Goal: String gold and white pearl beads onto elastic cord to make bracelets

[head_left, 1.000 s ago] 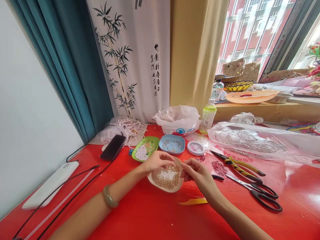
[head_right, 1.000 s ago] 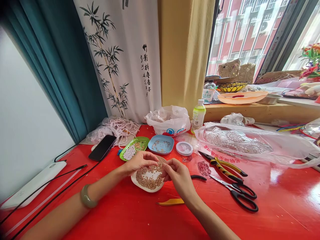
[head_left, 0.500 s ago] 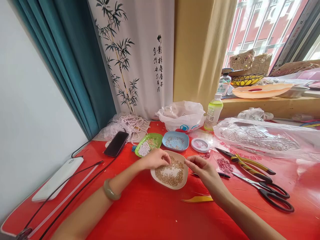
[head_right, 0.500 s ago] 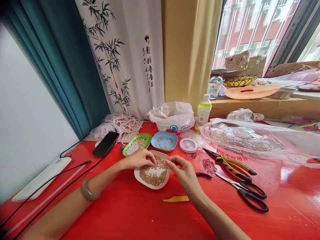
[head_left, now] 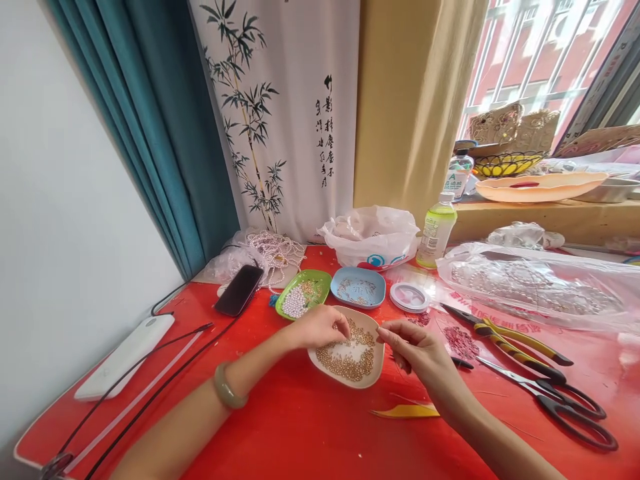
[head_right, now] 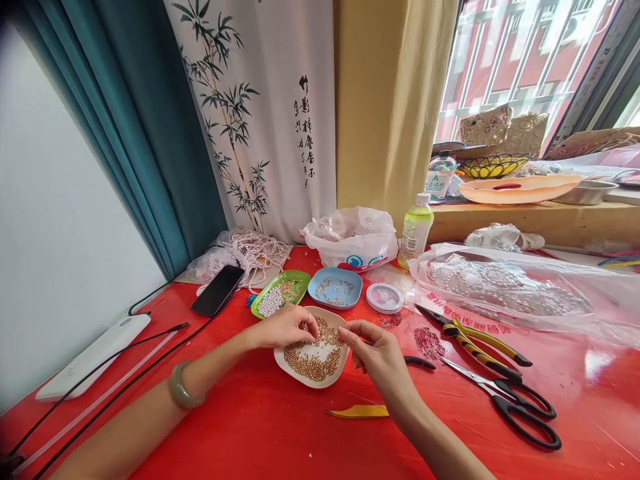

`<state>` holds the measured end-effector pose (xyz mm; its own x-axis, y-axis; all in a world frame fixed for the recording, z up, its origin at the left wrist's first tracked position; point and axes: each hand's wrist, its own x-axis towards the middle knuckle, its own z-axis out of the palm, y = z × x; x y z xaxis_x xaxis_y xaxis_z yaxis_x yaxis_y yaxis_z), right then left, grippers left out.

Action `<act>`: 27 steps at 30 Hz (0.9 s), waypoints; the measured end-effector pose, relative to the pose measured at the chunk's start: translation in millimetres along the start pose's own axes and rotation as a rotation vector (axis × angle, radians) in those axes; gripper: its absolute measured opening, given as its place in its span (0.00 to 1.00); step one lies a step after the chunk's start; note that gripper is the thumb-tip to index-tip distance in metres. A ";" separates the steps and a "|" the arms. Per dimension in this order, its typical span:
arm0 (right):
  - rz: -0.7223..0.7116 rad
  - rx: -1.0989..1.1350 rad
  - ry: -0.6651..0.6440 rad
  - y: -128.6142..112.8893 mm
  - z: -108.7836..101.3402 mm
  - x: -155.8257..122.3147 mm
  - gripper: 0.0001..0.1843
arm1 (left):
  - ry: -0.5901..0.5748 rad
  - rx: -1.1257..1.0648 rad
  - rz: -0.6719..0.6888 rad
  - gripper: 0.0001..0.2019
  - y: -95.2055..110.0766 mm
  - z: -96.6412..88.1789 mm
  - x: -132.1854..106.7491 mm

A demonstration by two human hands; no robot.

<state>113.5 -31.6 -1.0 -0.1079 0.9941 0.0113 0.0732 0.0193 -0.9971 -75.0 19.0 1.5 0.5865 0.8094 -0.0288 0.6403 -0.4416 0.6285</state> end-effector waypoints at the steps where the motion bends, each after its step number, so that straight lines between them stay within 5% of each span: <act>1: 0.004 0.013 -0.024 0.8 0.0 0.7 0.18 | -0.005 0.000 0.002 0.08 0.0 0.3 0.3; 27: 0.030 -0.019 -0.142 8.8 1.6 6.3 0.19 | -0.054 -0.104 0.008 0.08 2.1 -4.9 -0.7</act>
<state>111.8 -25.3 -9.8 -0.2440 0.9693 -0.0307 0.0976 -0.0070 -0.9952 -76.5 19.4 6.6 0.6189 0.7829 -0.0640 0.5822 -0.4025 0.7064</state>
